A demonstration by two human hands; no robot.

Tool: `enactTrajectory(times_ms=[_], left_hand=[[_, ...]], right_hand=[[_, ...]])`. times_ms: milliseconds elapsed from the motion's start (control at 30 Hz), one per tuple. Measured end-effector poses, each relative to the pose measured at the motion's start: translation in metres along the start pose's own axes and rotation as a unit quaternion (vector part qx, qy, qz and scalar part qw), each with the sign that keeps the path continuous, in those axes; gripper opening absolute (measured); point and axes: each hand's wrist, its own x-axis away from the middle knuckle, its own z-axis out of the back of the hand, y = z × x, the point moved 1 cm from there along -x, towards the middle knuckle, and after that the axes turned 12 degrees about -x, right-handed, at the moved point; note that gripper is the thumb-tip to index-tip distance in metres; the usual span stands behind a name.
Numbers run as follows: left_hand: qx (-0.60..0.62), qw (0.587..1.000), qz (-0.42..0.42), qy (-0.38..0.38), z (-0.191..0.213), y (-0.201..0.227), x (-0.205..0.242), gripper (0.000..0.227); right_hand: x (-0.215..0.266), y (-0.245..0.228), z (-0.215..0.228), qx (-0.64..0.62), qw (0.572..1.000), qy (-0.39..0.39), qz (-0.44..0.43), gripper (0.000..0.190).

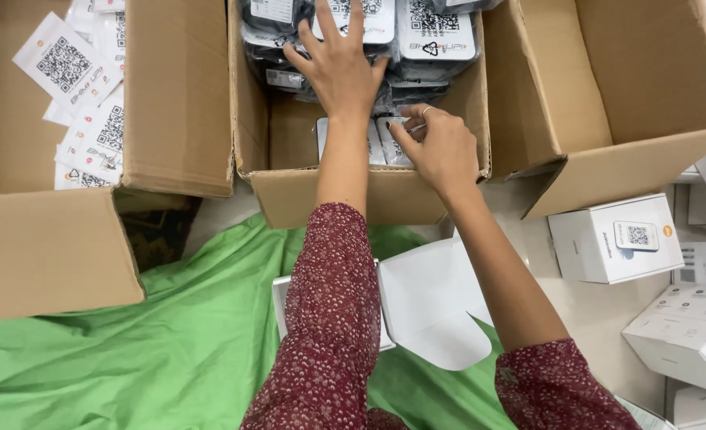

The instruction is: The person packs electronic devices into retail boxes and organizes the boxes into stacks.

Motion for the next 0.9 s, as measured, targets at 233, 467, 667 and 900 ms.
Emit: enactTrajectory(times_ms=[233, 467, 667, 900], left_hand=[[0.132, 0.985, 0.011, 0.11, 0.021, -0.007, 0.004, 0.072], [0.358, 0.929, 0.066, 0.067, 0.141, -0.073, 0.042, 0.056], [0.313, 0.935, -0.159, 0.049, 0.246, -0.134, 0.081, 0.064], [0.324, 0.919, -0.224, -0.03, 0.294, -0.155, 0.149, 0.074]], right_hand=[[0.001, 0.002, 0.001, -0.019, 0.998, 0.049, 0.02, 0.028], [0.02, 0.015, -0.002, 0.056, 0.979, 0.137, 0.142, 0.018], [0.08, 0.006, -0.012, -0.225, 0.953, -0.017, 0.2, 0.049], [0.136, -0.064, 0.008, -0.671, 0.724, -0.152, -0.05, 0.067]])
